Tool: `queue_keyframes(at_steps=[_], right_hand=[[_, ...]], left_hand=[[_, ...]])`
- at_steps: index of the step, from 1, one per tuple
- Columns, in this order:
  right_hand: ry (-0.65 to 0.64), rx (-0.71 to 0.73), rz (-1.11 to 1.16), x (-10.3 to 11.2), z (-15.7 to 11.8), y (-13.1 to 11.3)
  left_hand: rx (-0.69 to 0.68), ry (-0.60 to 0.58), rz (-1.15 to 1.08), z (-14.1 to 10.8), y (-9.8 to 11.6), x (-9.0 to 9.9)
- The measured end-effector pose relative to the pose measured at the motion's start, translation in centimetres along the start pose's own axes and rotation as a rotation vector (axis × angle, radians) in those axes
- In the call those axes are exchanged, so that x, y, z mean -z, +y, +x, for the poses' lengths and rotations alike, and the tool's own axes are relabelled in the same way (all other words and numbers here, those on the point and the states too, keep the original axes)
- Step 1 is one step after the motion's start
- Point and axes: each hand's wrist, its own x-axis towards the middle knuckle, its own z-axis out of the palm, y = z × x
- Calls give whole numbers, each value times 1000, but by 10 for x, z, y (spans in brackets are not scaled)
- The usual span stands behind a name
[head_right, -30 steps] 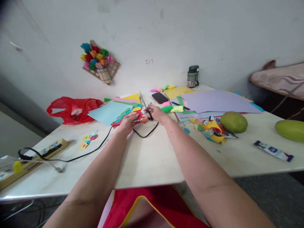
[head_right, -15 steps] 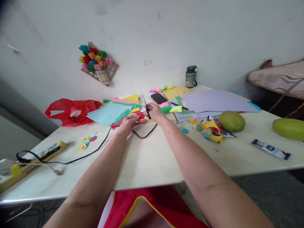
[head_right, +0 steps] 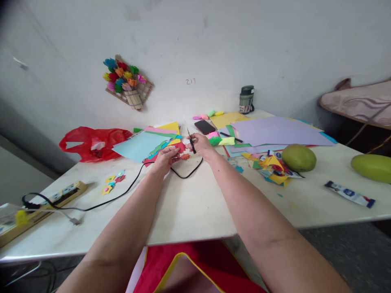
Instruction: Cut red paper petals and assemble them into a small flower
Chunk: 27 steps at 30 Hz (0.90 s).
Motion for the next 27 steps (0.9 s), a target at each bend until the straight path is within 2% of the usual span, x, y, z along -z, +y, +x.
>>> queue_keyframes(at_steps=[14,22,27], right_hand=[[19,-30,-54,-3,-4,-8],[-91,-34,-75,-4,-2,-3],[-189,-22,-129,4,0,2]], left_hand=[[18,-38,28,3,-5,5],[17,-24,36,2,-2,2],[-12,-40,12,3,-1,3]])
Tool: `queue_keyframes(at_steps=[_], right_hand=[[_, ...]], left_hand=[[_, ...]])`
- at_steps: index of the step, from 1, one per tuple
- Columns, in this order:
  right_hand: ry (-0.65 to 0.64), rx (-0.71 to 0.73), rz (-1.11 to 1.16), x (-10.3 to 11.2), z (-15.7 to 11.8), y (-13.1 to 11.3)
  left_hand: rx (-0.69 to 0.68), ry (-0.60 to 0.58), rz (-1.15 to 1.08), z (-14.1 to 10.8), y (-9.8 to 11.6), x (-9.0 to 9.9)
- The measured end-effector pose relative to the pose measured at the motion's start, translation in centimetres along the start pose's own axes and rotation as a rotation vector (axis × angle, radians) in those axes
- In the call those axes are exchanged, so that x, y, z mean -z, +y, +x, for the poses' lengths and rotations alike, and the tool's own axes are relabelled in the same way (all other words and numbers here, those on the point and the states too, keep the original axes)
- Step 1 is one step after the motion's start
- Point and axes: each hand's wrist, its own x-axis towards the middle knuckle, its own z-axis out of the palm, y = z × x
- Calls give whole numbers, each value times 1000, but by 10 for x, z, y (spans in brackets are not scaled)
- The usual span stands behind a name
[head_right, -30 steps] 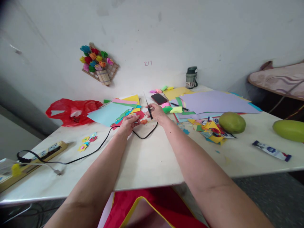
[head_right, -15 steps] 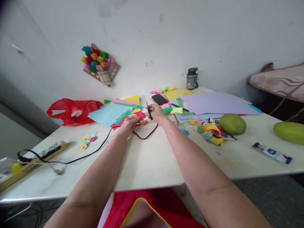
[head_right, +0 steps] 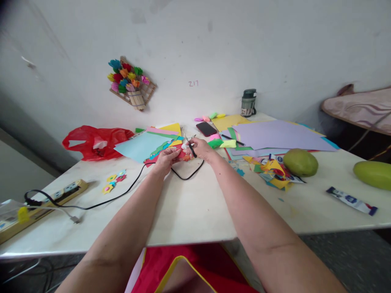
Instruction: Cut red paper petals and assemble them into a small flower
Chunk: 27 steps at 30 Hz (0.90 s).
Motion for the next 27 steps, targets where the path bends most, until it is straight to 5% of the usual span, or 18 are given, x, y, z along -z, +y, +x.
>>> queue_keyframes(at_steps=[13,27], right_hand=[[-374,32,-231,19,-4,7],[-388,5,-240,21,-3,7]], left_hand=[[4,-61,-57,0,0,1],[-21,-145,-65,-1,1,-2]])
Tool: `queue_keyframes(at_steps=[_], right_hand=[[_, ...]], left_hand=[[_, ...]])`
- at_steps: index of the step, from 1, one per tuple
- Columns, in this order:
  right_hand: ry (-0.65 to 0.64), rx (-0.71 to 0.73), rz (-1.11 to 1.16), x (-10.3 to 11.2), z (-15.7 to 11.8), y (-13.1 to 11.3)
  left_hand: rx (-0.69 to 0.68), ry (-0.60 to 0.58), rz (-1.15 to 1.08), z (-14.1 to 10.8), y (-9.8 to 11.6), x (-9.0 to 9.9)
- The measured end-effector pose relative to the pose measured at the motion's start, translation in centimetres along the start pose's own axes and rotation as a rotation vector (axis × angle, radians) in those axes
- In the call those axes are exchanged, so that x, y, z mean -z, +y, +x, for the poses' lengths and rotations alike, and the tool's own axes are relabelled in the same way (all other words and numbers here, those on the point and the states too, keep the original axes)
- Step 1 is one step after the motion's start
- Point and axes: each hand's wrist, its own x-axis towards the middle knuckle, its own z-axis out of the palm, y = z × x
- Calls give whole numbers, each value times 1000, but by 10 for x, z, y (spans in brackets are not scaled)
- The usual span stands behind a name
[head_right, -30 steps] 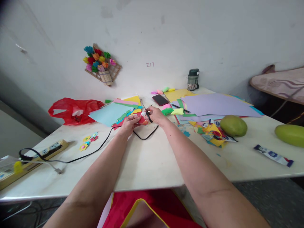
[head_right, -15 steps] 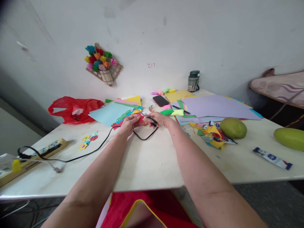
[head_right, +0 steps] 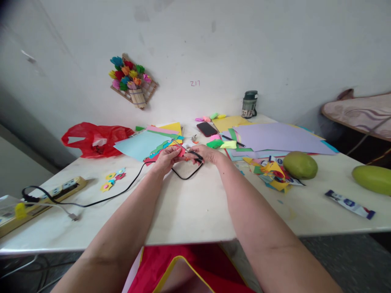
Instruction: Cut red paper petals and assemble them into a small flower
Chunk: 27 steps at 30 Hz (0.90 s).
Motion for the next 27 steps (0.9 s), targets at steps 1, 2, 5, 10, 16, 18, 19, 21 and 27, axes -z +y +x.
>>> queue_keyframes(at_steps=[1,2,5,10,16,18,19,21,27], right_hand=[[-4,3,7,0,0,1],[-6,8,14,1,1,1],[-4,10,17,1,1,0],[4,-6,-12,-2,0,-7],[28,-37,-9,-6,0,-9],[32,-34,-23,-6,0,-8],[31,-30,-26,-6,0,-8],[31,-27,-17,-6,1,-8],[10,-26,24,-6,2,-6]], left_hand=[[-2,-8,-2,0,0,0],[-4,-13,-3,0,0,0],[-4,-22,-5,0,0,0],[-24,-18,-20,1,0,1],[-28,30,-2,-1,0,0],[-31,43,-4,-1,1,-1],[-33,47,-4,-1,1,-1],[-39,58,-5,-2,1,-2],[-54,76,-8,-2,1,-2]])
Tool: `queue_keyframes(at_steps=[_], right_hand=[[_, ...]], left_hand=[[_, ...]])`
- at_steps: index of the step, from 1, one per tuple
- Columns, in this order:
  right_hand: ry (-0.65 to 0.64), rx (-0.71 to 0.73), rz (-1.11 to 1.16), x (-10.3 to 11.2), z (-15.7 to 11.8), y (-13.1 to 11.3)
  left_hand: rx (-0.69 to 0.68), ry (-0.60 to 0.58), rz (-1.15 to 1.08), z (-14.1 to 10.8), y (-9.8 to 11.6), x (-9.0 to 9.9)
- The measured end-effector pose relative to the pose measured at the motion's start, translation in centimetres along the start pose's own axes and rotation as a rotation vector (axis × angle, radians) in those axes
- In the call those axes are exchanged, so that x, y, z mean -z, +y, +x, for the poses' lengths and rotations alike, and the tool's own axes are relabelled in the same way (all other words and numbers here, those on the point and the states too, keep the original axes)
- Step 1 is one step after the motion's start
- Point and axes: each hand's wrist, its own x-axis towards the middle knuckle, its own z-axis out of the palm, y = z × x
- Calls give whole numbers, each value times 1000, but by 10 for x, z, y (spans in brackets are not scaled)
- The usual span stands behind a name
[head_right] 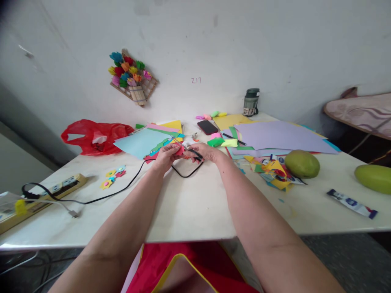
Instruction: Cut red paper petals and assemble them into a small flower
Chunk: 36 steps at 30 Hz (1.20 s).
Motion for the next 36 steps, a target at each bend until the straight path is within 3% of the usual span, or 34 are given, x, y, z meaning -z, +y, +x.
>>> queue_keyframes(at_steps=[36], right_hand=[[0,-13,26,-3,3,2]], left_hand=[[20,23,0,4,-5,6]])
